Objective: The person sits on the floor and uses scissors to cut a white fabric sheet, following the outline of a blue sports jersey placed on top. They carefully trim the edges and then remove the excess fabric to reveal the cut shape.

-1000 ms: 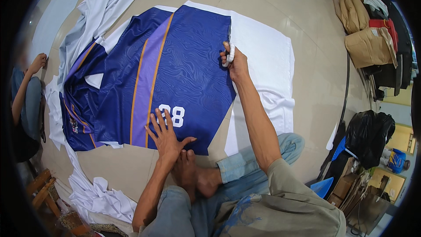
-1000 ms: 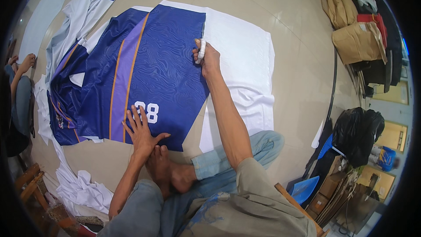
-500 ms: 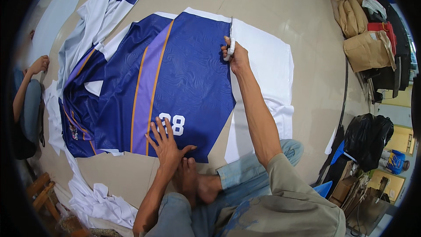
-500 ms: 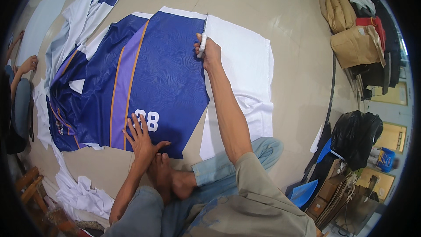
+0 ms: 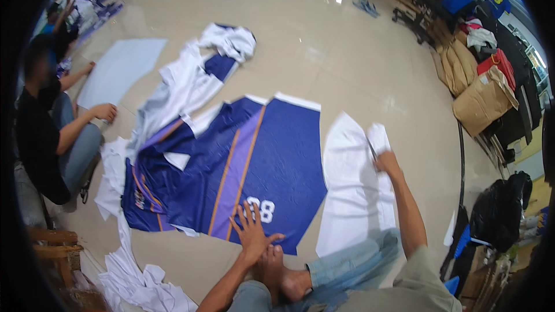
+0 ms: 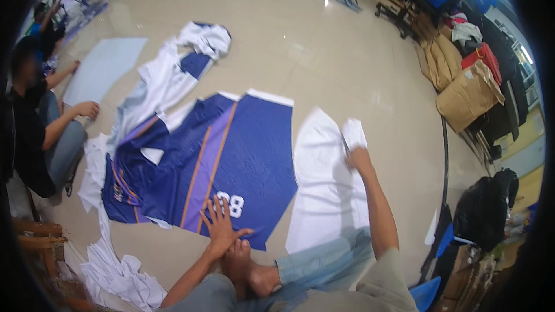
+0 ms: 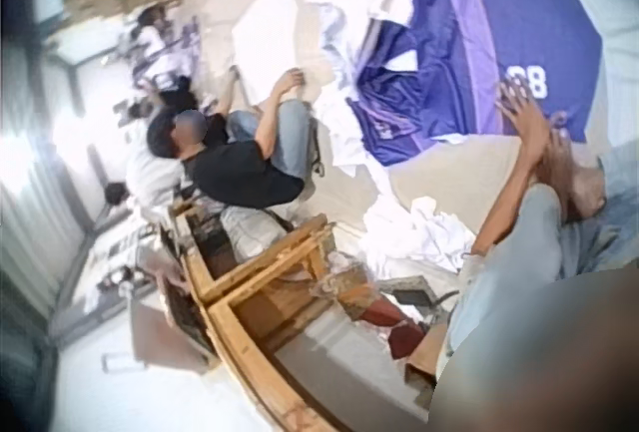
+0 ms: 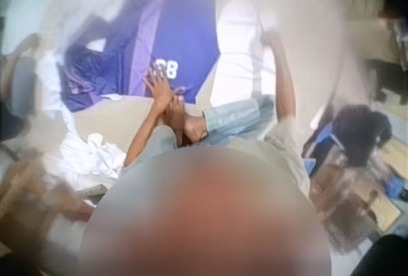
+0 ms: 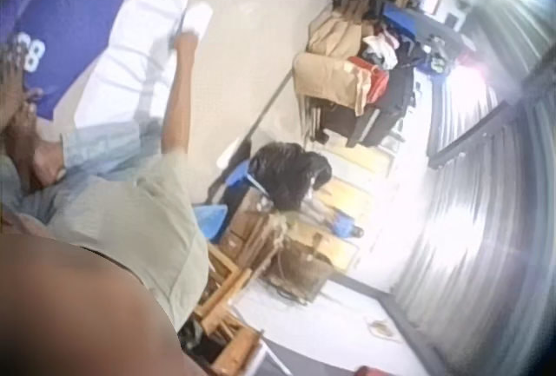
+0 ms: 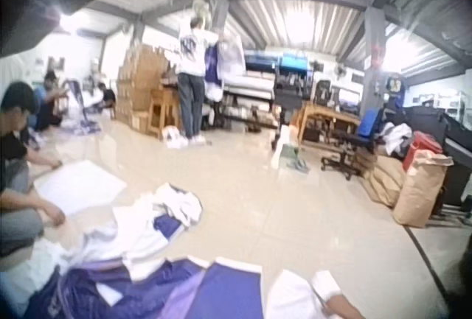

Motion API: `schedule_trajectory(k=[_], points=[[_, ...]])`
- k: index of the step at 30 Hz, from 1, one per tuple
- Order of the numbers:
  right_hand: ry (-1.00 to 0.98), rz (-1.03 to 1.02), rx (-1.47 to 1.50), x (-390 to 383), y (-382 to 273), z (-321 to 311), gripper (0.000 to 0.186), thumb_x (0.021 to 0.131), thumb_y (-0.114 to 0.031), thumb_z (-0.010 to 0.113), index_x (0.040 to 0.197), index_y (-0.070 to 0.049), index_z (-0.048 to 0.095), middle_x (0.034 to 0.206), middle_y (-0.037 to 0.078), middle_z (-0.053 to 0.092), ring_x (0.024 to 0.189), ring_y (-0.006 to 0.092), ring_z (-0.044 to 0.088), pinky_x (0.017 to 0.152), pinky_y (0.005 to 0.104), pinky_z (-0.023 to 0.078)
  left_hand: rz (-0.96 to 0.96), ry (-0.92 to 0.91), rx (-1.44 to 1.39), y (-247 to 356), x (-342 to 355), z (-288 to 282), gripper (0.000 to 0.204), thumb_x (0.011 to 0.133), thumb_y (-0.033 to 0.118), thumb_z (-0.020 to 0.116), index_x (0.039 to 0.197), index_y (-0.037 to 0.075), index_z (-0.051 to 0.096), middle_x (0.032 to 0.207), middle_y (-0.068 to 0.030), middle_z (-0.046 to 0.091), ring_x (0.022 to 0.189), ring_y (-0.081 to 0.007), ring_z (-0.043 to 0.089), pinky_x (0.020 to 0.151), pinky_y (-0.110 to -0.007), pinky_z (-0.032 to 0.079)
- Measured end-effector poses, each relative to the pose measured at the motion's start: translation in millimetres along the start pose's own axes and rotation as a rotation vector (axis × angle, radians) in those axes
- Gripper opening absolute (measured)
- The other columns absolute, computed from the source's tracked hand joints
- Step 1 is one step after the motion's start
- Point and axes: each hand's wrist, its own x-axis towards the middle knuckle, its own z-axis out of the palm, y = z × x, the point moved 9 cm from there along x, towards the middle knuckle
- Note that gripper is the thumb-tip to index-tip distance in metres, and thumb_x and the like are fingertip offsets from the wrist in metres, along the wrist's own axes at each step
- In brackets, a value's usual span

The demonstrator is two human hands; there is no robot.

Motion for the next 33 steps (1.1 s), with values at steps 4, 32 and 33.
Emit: schedule_trajectory(k=[4,32,33], points=[[-0.169,-0.151,-0.041,-171,-17,12,0.037,0.076,-0.035,0.065,0.073,0.002,0.071,0.073,0.023,0.069,0.073,0.0387,0.07,0.071,0.0467,0.056,-0.036,-0.033,0.032,-15,-5,-4,0.142,0.061,0.087,0.065,0.159,-0.005,0.016,0.165,-0.0312,0.007,0.153,-0.0487,-0.004,0.112,-0.075,-0.006],[-0.302,0.042,1.642,-313,-112,-17,0.047,0.099,-0.022,0.065,0.139,0.001,0.056,0.069,0.001,0.056,0.058,0.0073,0.053,0.051,0.021,0.041,-0.267,-0.429,0.03,-169,-131,-206,0.043,0.068,0.024,0.063,0.106,0.011,0.078,0.096,-0.0213,0.074,0.092,-0.0371,0.071,0.08,-0.048,0.056],[-0.339,0.041,1.641,-303,-123,-8,0.05,0.099,-0.022,0.065,0.142,0.0,0.053,0.074,0.0,0.055,0.064,0.0059,0.052,0.054,0.0214,0.042,-0.41,-0.585,0.301,-235,-177,-206,0.045,0.071,0.028,0.064,0.11,0.01,0.075,0.1,-0.02,0.074,0.095,-0.0376,0.071,0.083,-0.047,0.056]])
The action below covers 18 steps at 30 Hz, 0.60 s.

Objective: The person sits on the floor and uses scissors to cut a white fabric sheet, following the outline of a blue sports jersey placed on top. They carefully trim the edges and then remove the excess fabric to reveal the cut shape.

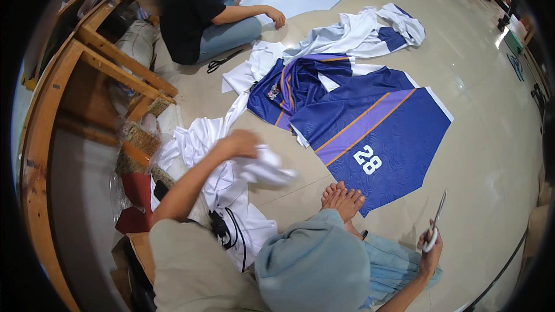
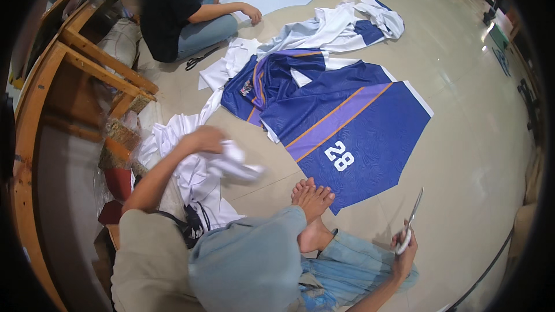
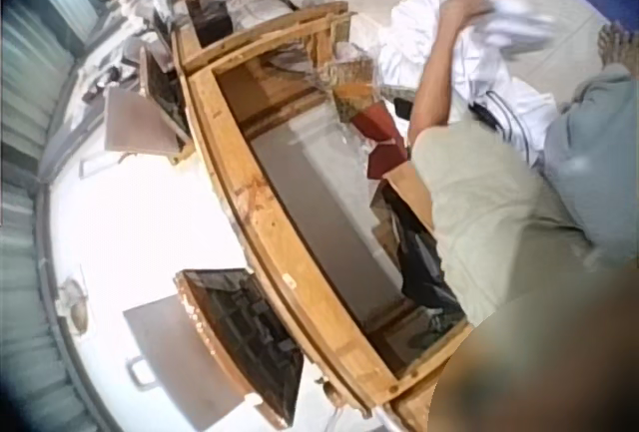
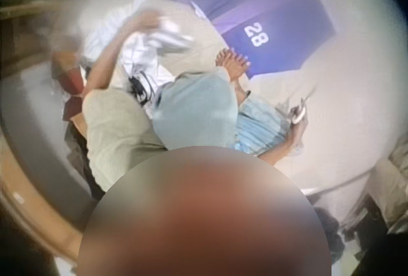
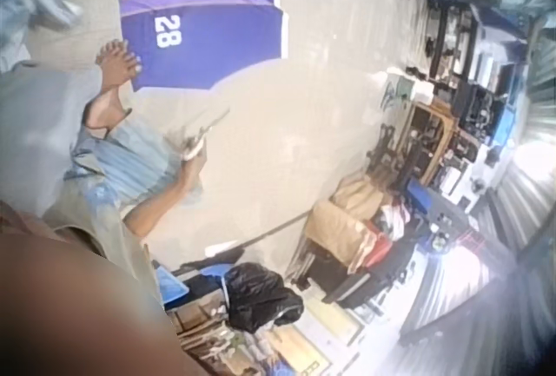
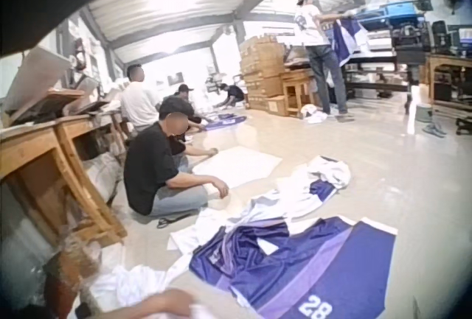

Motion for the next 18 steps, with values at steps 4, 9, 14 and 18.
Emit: schedule_trajectory(k=[4,9,14,18], points=[[0.019,-0.258,-0.191,39,-30,63,0.049,0.09,-0.009,0.07,0.137,-0.004,0.056,0.091,0.006,0.064,0.078,0.0128,0.064,0.069,0.0268,0.053,-0.317,-0.136,-0.023,-80,-40,54,0.094,0.072,0.044,0.077,0.148,0.003,0.041,0.15,-0.0261,0.044,0.129,-0.042,0.054,0.102,-0.048,0.05],[-0.195,-0.687,-0.682,73,-31,227,0.058,0.077,-0.007,0.076,0.131,-0.004,0.055,0.119,0.018,0.066,0.11,0.0355,0.065,0.094,0.0413,0.051,0.039,0.454,-0.34,-34,32,66,0.087,0.085,0.036,0.071,0.155,0.003,0.031,0.158,-0.0291,0.031,0.14,-0.047,0.041,0.112,-0.058,0.037],[-0.21,-0.86,-0.906,111,-32,270,0.06,0.075,-0.006,0.075,0.132,-0.005,0.056,0.116,0.019,0.064,0.103,0.039,0.063,0.091,0.0461,0.051,0.033,0.562,-0.257,29,90,-1,0.085,0.088,0.027,0.069,0.158,0.005,0.025,0.163,-0.0242,0.023,0.149,-0.0446,0.025,0.119,-0.061,0.022],[0.06,-0.936,-0.942,150,-34,162,0.057,0.076,-0.012,0.076,0.13,-0.008,0.06,0.11,0.015,0.069,0.097,0.0358,0.069,0.08,0.0453,0.055,0.057,0.685,-0.212,24,102,-34,0.083,0.089,0.022,0.067,0.158,0.006,0.024,0.164,-0.0214,0.023,0.151,-0.0421,0.021,0.121,-0.06,0.017]])
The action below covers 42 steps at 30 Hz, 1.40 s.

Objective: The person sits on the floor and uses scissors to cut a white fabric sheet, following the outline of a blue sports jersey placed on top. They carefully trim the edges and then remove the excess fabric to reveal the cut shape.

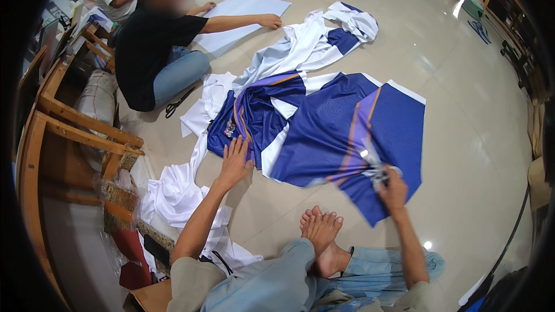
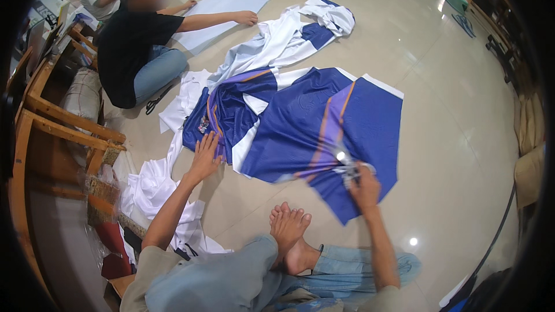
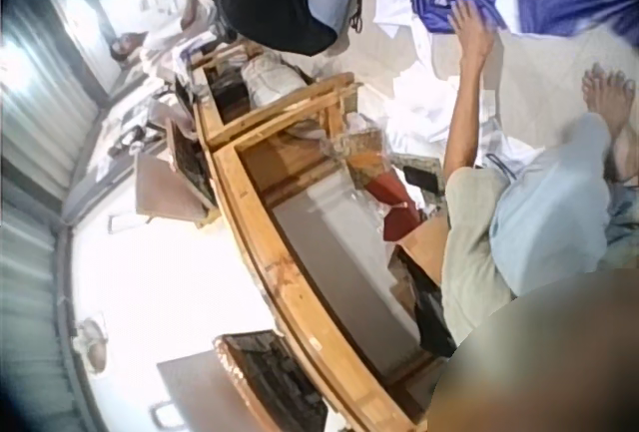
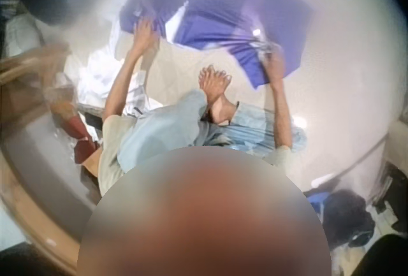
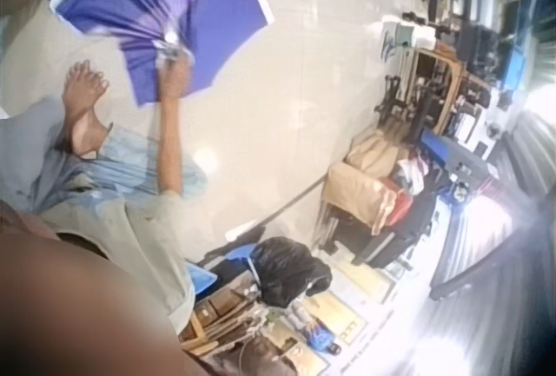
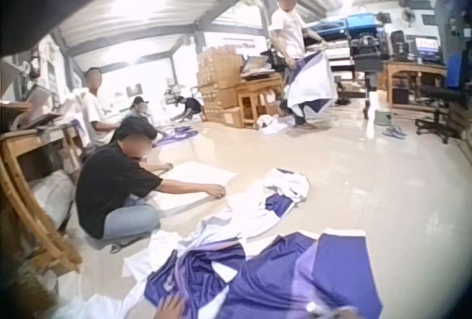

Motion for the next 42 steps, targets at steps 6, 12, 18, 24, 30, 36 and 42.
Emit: schedule_trajectory(k=[6,12,18,24,30,36,42], points=[[0.065,0.689,-0.539,-50,229,-187,0.051,0.093,-0.026,0.066,0.14,-0.013,0.053,0.102,0.019,0.073,0.092,0.0387,0.071,0.079,0.0469,0.054,0.197,0.157,-0.156,74,31,-2,0.07,0.096,0.021,0.06,0.158,0.009,0.031,0.164,-0.0193,0.024,0.152,-0.0408,0.02,0.121,-0.059,0.015],[0.356,0.627,-0.299,-68,198,-215,0.05,0.094,-0.022,0.065,0.141,-0.011,0.051,0.121,0.02,0.067,0.109,0.0376,0.067,0.09,0.0415,0.051,0.299,0.155,-0.095,159,55,20,0.064,0.098,0.029,0.059,0.157,0.014,0.036,0.165,-0.018,0.023,0.152,-0.0418,0.019,0.12,-0.062,0.015],[0.299,0.484,-0.285,-15,217,-148,0.053,0.093,-0.022,0.067,0.142,-0.008,0.05,0.126,0.023,0.065,0.112,0.0423,0.064,0.093,0.045,0.05,0.251,0.013,-0.02,183,110,70,0.074,0.098,0.052,0.056,0.159,0.019,0.032,0.167,-0.014,0.021,0.153,-0.0423,0.015,0.118,-0.068,0.015],[0.119,0.51,-0.302,115,277,-152,0.055,0.093,-0.031,0.067,0.141,-0.009,0.051,0.127,0.025,0.065,0.116,0.0424,0.063,0.095,0.0462,0.05,0.161,0.053,0.076,188,253,73,0.087,0.094,0.07,0.048,0.16,0.018,0.028,0.167,-0.0164,0.019,0.152,-0.0449,0.016,0.115,-0.071,0.018],[0.308,0.424,-0.174,105,193,-143,0.059,0.091,-0.029,0.07,0.14,0.0,0.051,0.129,0.026,0.062,0.121,0.0422,0.06,0.1,0.0429,0.047,0.275,0.36,-0.092,266,243,38,0.075,0.1,0.053,0.051,0.158,0.01,0.031,0.166,-0.0185,0.021,0.152,-0.0408,0.019,0.118,-0.067,0.016],[0.2,0.518,-0.131,-36,153,-120,0.062,0.086,-0.007,0.067,0.145,-0.003,0.048,0.139,0.023,0.056,0.128,0.0395,0.055,0.108,0.0423,0.043,0.267,0.153,-0.056,231,120,81,0.073,0.102,0.048,0.051,0.16,0.011,0.027,0.167,-0.0168,0.018,0.155,-0.0377,0.012,0.121,-0.064,0.006],[0.254,0.666,0.008,-50,158,-148,0.058,0.094,-0.013,0.069,0.145,0.004,0.046,0.123,0.02,0.065,0.112,0.0281,0.065,0.097,0.0367,0.049,0.321,0.095,-0.169,226,60,95,0.075,0.101,0.049,0.052,0.159,0.008,0.028,0.167,-0.0179,0.018,0.155,-0.0373,0.01,0.121,-0.063,0.001]])
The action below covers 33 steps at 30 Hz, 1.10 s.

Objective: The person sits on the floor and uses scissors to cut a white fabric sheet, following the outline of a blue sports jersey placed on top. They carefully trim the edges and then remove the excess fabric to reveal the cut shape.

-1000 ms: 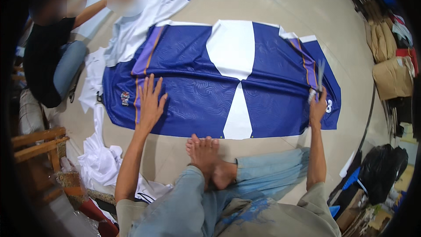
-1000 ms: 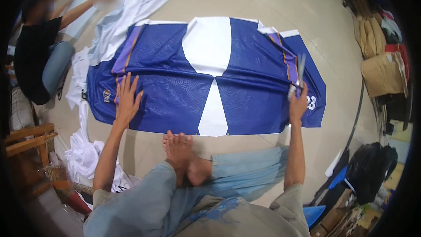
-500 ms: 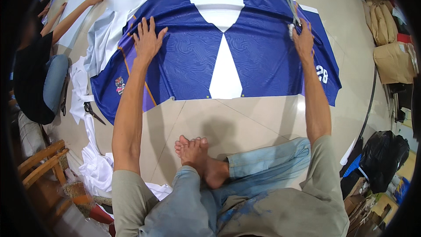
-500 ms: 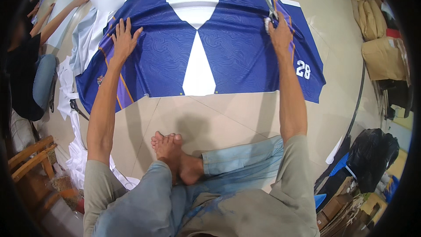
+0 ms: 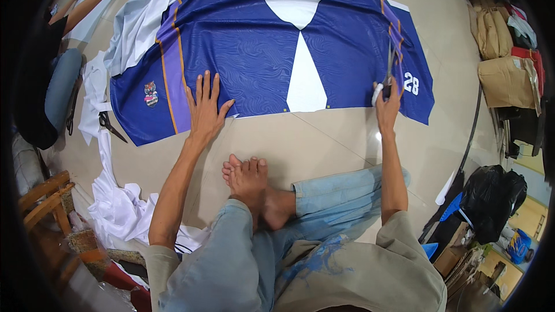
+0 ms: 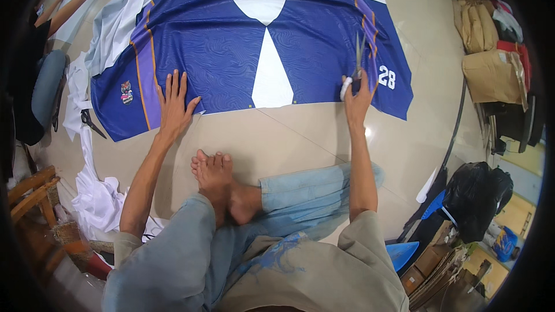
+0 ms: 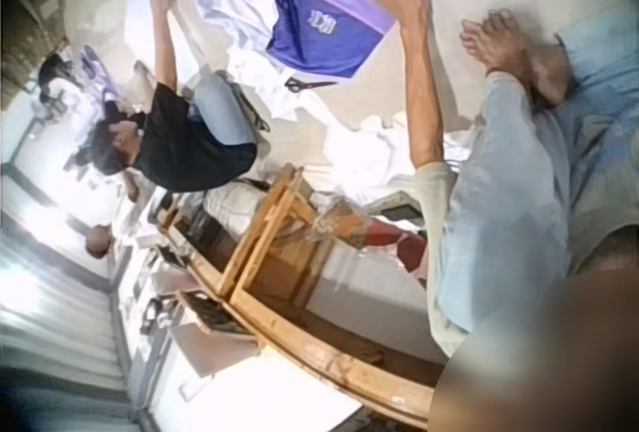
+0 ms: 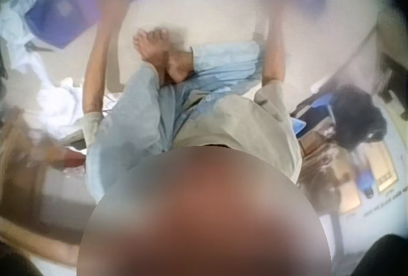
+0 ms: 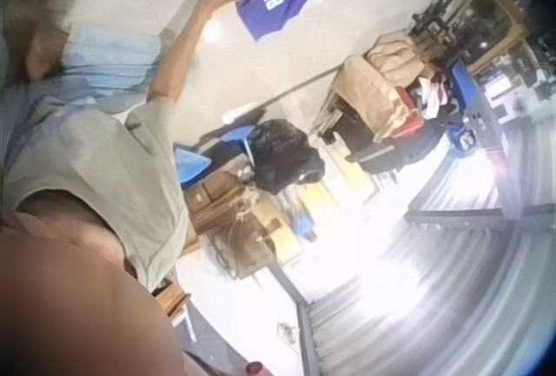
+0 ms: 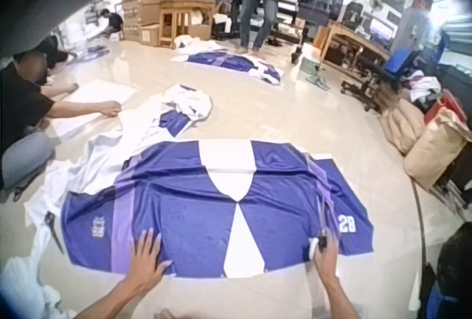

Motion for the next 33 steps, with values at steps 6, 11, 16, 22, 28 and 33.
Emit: schedule_trajectory(k=[6,11,16,22,28,33], points=[[-0.587,0.696,0.967,-202,-43,59,0.044,0.099,-0.024,0.065,0.138,-0.004,0.057,0.086,0.004,0.068,0.072,0.0119,0.063,0.066,0.027,0.051,-0.075,0.011,-0.069,-8,-28,-8,0.081,0.096,0.05,0.057,0.157,0.005,0.031,0.165,-0.0212,0.02,0.154,-0.0401,0.011,0.121,-0.063,0.001],[-0.717,0.865,1.197,-288,-52,79,0.046,0.103,-0.022,0.059,0.145,-0.006,0.052,0.089,0.005,0.067,0.07,0.0116,0.057,0.062,0.0257,0.044,-0.073,-0.009,-0.191,-38,-28,-33,0.087,0.09,0.051,0.063,0.154,0.0,0.033,0.163,-0.0252,0.023,0.153,-0.0438,0.014,0.122,-0.064,0.003],[-0.688,0.826,1.206,-252,-46,86,0.047,0.102,-0.024,0.06,0.145,-0.005,0.051,0.089,0.005,0.066,0.069,0.0111,0.055,0.062,0.026,0.044,0.021,0.073,-0.1,2,-28,-46,0.08,0.092,0.042,0.063,0.152,-0.003,0.036,0.159,-0.0317,0.026,0.152,-0.0444,0.016,0.124,-0.058,0.004],[-0.819,0.793,1.038,-240,-55,109,0.054,0.095,-0.014,0.071,0.144,0.0,0.052,0.086,0.008,0.068,0.065,0.0093,0.056,0.058,0.0224,0.045,-0.012,0.164,0.004,27,-33,-2,0.079,0.096,0.055,0.055,0.157,0.009,0.034,0.167,-0.0169,0.02,0.155,-0.0353,0.01,0.121,-0.063,0.0],[-0.761,0.745,0.931,-238,-39,117,0.059,0.094,-0.011,0.072,0.146,0.001,0.049,0.087,0.01,0.069,0.064,0.008,0.057,0.058,0.0217,0.048,-0.02,0.132,0.032,25,-33,2,0.08,0.095,0.057,0.056,0.157,0.009,0.036,0.167,-0.0163,0.021,0.156,-0.0338,0.01,0.121,-0.064,0.001],[-0.79,0.724,0.949,-234,-48,117,0.06,0.093,-0.009,0.073,0.146,0.004,0.048,0.089,0.009,0.069,0.065,0.0081,0.058,0.058,0.0211,0.047,-0.017,0.145,0.034,24,-33,2,0.08,0.095,0.057,0.056,0.157,0.01,0.036,0.166,-0.0162,0.022,0.156,-0.0332,0.01,0.121,-0.063,0.001]])
